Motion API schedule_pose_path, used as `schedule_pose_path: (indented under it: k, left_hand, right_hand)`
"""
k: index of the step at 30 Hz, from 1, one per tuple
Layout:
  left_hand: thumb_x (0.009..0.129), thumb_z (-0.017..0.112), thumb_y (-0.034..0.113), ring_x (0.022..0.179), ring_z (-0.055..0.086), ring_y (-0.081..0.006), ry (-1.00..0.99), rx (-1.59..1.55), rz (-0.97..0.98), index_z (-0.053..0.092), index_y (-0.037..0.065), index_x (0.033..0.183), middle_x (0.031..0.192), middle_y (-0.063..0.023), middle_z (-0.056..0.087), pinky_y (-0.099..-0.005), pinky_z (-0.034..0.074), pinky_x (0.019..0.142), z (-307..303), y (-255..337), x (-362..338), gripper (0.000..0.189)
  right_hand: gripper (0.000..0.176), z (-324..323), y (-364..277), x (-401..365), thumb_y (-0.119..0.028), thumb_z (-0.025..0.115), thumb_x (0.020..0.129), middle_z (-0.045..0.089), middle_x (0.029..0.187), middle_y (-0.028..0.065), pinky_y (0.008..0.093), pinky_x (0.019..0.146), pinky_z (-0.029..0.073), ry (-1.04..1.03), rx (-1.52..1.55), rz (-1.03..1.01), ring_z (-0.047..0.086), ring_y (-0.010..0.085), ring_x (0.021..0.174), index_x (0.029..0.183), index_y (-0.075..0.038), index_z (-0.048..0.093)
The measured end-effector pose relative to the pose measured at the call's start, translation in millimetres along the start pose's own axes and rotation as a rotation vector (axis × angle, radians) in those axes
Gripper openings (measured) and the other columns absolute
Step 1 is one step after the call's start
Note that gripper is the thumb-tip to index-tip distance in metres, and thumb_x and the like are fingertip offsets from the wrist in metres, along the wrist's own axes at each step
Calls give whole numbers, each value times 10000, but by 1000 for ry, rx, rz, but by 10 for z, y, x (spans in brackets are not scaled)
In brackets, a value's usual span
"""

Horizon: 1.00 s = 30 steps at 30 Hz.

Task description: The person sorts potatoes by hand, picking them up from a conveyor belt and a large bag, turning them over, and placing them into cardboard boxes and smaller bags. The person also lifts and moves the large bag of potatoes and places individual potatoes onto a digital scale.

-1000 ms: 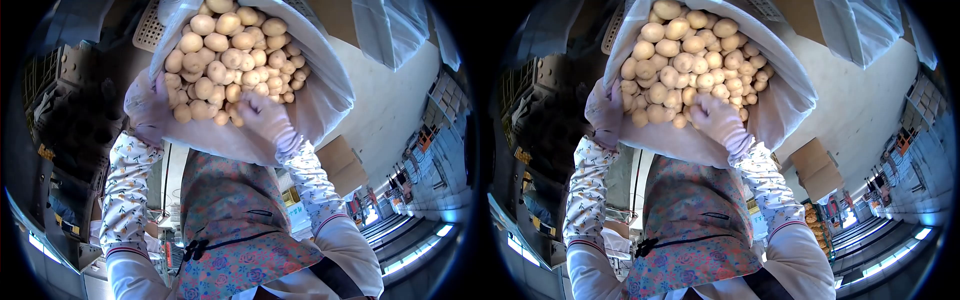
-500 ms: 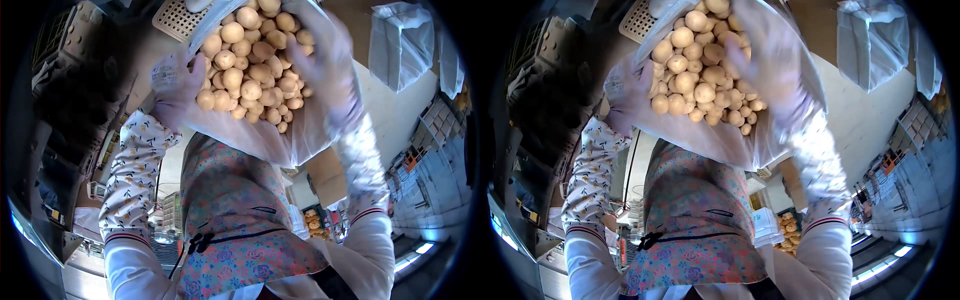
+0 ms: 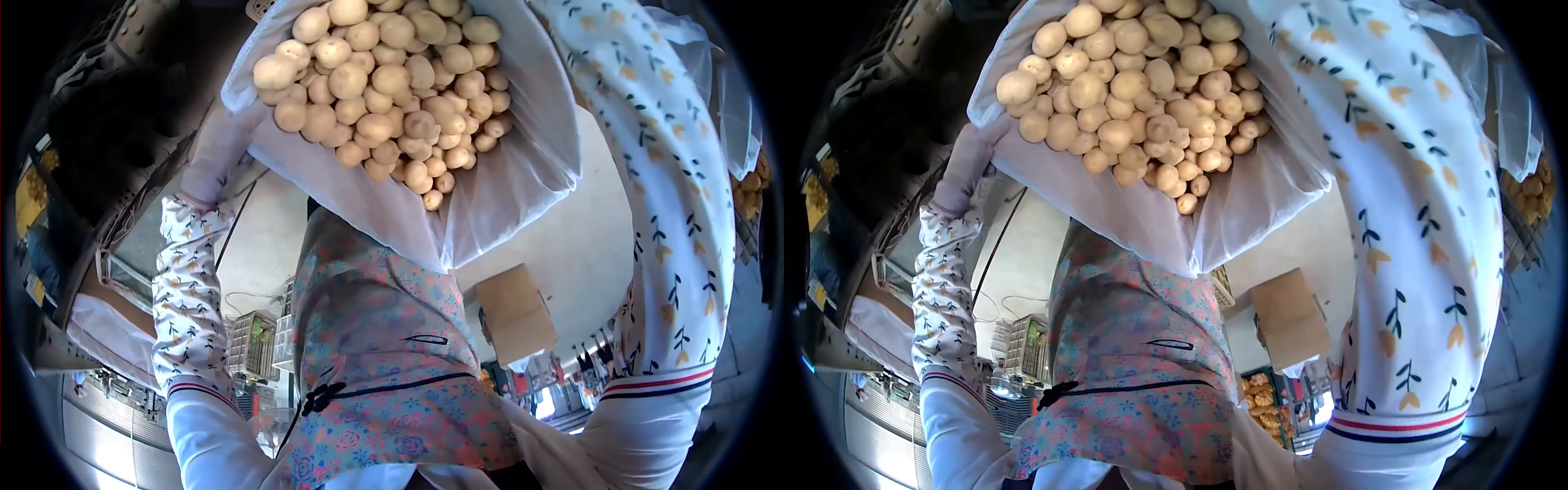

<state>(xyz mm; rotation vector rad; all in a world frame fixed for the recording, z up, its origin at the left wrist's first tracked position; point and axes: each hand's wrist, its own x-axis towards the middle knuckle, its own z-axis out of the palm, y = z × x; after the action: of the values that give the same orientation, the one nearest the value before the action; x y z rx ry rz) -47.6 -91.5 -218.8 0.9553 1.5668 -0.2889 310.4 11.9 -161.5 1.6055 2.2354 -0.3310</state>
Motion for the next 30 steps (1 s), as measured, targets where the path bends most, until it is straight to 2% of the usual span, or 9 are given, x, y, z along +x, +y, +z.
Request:
schedule_pose_path:
  k: [5,8,11,14,16,21,23,25,30]
  left_hand:
    - [947,606,261,863,685,-193,353,-398,374,687,5,1081,911,-125,706,-328,535,801,749,-581,-800,299]
    - [918,546,149,981,650,-190,312,213,720,546,-50,1315,1140,-133,673,-300,546,774,1227,-634,-1394,445]
    - [906,580,90,776,675,-343,336,275,514,683,28,1143,950,-195,709,-393,537,801,1237,-478,-873,265]
    - [916,613,176,646,562,-170,171,-622,96,645,9,1080,745,-23,587,-279,480,628,867,-1085,-242,237]
    - [943,579,167,807,616,-166,181,-629,241,607,-27,1187,1013,-74,635,-296,515,717,850,-1174,77,312]
    - [882,693,310,749,547,-128,266,-401,386,577,-40,1137,773,-5,554,-303,472,685,804,-964,19,449]
    - [885,672,390,822,602,-178,878,-20,718,587,-6,1138,828,-39,611,-323,492,752,817,-471,-195,478]
    - [889,639,470,905,636,-236,987,272,794,603,33,1149,905,-73,658,-353,503,816,837,-22,-320,510]
    - [887,533,643,1018,641,-354,587,594,297,662,134,1148,1072,-150,688,-452,502,882,680,381,271,586]
  right_hand:
    - [291,71,94,-852,-308,645,797,665,702,209,438,676,546,51,33,-116,676,376,690,803,-31,734]
    - [322,114,22,-1160,-335,662,792,666,694,210,427,655,545,349,204,-43,677,370,684,751,-23,728]
    - [336,271,185,-578,-330,639,793,692,796,217,444,705,546,39,36,-29,684,381,745,873,-16,730]
    - [398,513,154,-281,-399,635,801,709,857,208,433,798,543,134,6,-65,695,349,836,883,-21,730]
    - [409,516,49,-132,-430,636,814,709,862,200,432,809,538,93,45,10,694,348,858,890,-40,735]
    - [423,700,98,-152,-483,651,827,707,876,183,443,795,530,178,162,84,683,350,878,899,-73,730]
    - [306,918,149,-233,-374,671,829,678,818,180,468,747,509,320,285,59,654,372,817,834,-69,688]
    - [289,1024,151,-236,-354,676,826,666,801,179,471,736,504,402,340,91,647,372,806,818,-65,678]
    - [303,1014,194,-193,-354,701,806,655,779,183,464,721,504,410,322,111,641,378,783,796,-54,665]
